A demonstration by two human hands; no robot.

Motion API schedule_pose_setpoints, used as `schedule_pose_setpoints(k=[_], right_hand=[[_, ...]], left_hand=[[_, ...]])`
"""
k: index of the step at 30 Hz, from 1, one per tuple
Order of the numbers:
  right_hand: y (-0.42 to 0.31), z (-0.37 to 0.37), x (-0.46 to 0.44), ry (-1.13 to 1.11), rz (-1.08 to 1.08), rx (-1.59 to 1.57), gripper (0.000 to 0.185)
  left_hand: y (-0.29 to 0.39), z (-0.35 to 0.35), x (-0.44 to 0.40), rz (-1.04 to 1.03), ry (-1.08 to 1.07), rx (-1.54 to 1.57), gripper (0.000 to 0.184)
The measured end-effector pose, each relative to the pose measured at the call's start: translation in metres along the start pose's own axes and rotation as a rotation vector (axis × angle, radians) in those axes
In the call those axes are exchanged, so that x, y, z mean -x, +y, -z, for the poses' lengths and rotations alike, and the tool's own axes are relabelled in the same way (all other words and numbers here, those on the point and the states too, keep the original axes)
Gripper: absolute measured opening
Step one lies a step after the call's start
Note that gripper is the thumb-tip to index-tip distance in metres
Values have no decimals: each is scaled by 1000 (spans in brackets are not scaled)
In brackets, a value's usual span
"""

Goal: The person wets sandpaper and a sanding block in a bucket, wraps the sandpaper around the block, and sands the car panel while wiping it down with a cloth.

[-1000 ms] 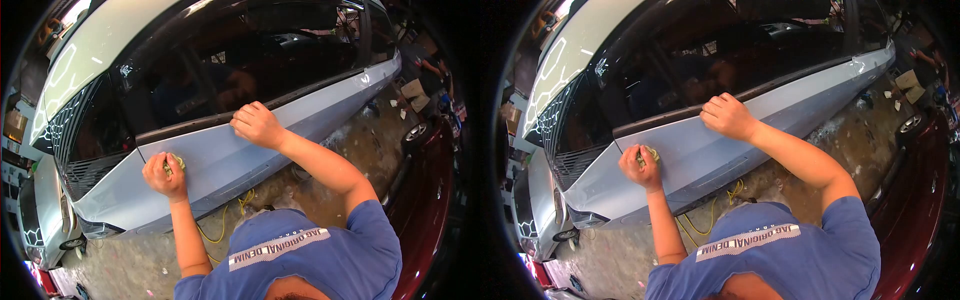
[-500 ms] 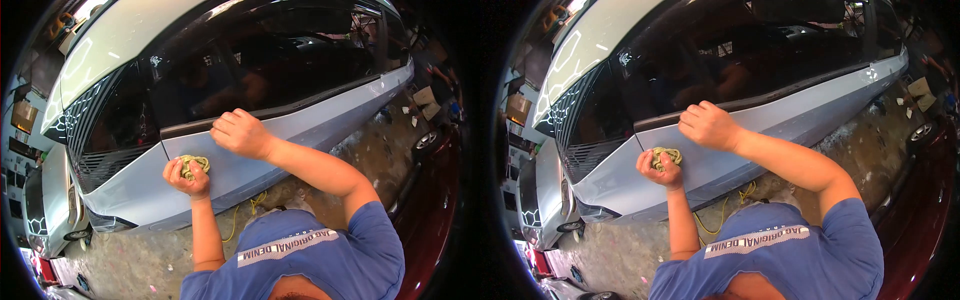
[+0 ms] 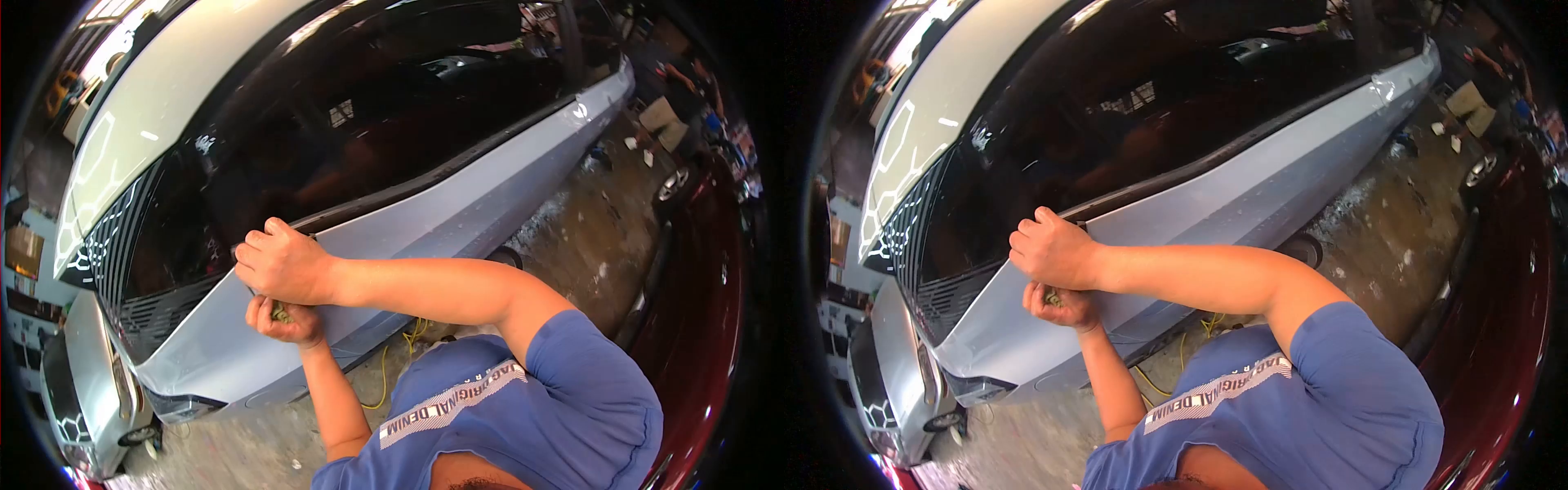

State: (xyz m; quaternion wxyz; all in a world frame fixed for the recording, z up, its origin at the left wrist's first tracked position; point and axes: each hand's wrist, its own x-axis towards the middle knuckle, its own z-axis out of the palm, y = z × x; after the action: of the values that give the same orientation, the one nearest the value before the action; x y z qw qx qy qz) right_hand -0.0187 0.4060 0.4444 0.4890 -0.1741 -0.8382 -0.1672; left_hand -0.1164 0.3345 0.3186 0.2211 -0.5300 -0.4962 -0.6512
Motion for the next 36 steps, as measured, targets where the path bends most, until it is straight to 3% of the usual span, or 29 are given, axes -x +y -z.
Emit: schedule_pose_setpoints(k=[13, 18, 25, 36], right_hand=[[100, 98, 126, -113, -38, 185, 5], [144, 142, 178, -251, -66, 248, 15], [189, 180, 208, -312, -47, 277, 14], [213, 186, 208, -202, 31, 187, 7]], left_hand=[[9, 5, -12, -78, -64, -76, 20], [12, 7, -14, -79, -87, -147, 19], [11, 10, -17, -91, -105, -227, 16], [66, -31, -16, -39, -153, -338, 17]])
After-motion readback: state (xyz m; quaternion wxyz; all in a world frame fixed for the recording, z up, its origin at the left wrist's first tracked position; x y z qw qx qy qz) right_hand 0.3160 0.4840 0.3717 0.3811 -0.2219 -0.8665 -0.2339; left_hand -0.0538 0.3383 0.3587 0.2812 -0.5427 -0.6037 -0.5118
